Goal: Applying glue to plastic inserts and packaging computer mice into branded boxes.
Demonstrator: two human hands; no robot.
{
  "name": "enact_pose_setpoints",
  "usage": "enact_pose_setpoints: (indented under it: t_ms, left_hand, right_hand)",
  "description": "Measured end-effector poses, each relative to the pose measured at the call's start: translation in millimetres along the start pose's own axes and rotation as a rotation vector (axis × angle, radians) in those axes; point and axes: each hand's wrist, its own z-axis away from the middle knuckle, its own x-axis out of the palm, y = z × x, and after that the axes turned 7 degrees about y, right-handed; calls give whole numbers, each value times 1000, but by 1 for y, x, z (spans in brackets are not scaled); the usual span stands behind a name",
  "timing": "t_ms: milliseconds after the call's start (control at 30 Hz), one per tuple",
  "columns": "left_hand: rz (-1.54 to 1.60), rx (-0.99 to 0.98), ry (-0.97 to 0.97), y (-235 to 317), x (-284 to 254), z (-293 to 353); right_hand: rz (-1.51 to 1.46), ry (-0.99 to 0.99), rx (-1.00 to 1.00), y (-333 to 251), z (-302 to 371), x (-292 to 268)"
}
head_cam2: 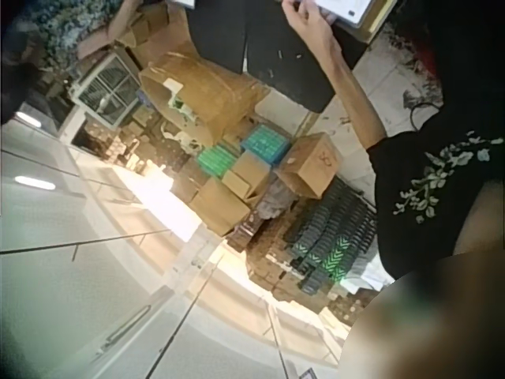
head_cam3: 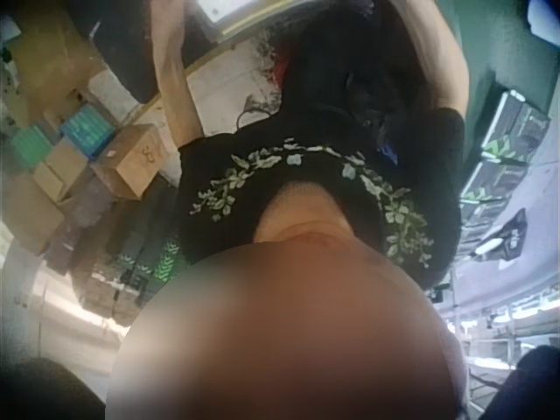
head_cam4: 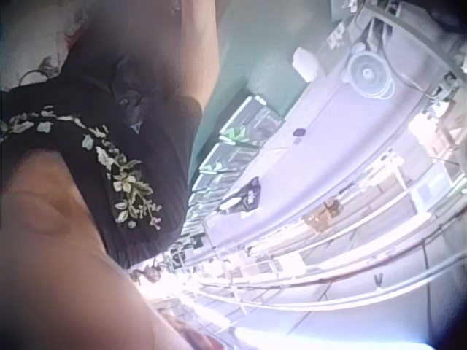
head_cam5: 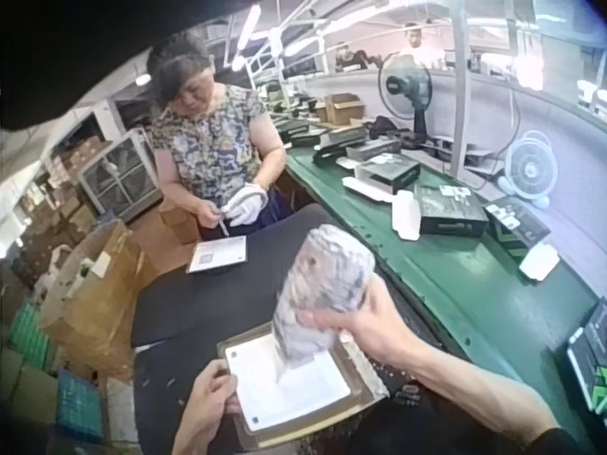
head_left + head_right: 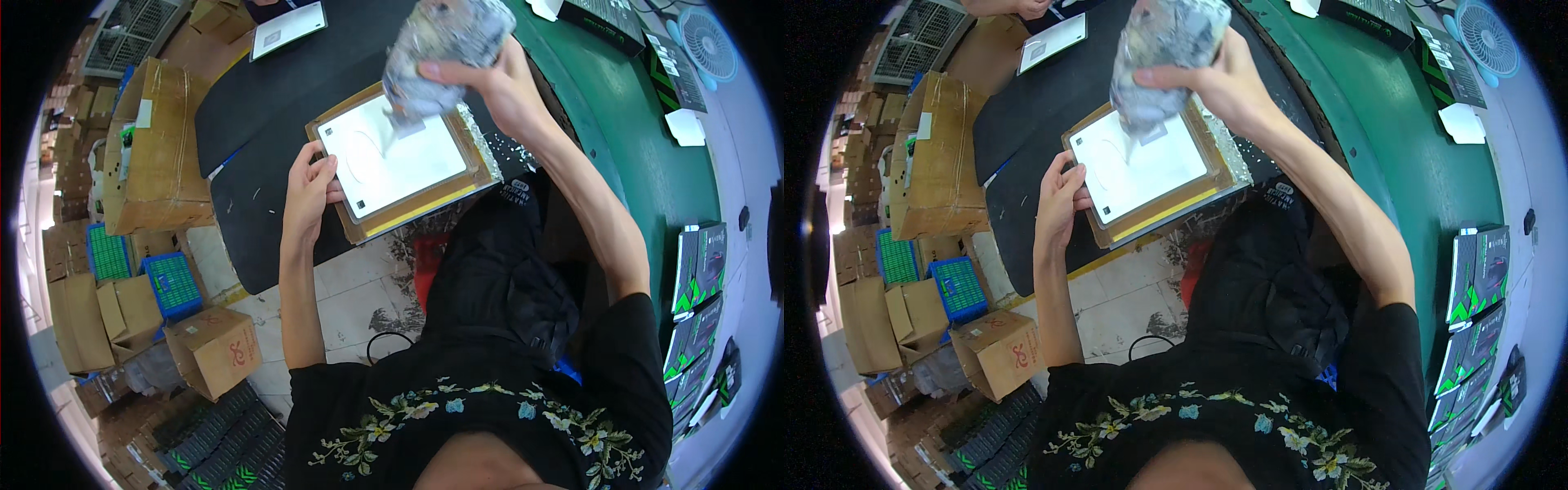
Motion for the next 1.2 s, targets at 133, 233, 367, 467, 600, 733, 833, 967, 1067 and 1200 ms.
enact_pose_setpoints:
  t_ms: [133, 233, 367, 467, 600, 733, 833, 967, 1067, 1200]
  left_hand:
    - [-57, 15, 10, 6, 6, -2]
    - [-21, 25, -18, 0, 5, -5]
    - [8, 47, -3, 3, 3, 1]
    - [32, 65, 16, 2, 0, 2]
    - [207, 138, -41, -16, -11, 2]
    - [267, 231, 20, -21, -18, 26]
    - [253, 252, -33, -21, -9, 33]
    - [336, 250, -98, -21, 13, 56]
    - [365, 217, -189, -16, 45, 71]
    - [504, 99, -425, -27, 131, 73]
  right_hand:
    - [41, 23, -118, 0, -6, -12]
    - [-127, 127, -41, -3, -31, -17]
    - [135, 25, -8, -12, -4, -49]
    - [42, 57, 83, -20, -1, -49]
    - [93, 66, 484, 10, -42, -93]
    - [475, -4, 593, 71, -57, -112]
    - [1121, -59, 447, 72, -59, -115]
    - [730, -145, 578, 12, -48, -138]
    - [1181, 230, -195, -16, -47, -234]
    - [1867, 267, -71, -59, 23, -482]
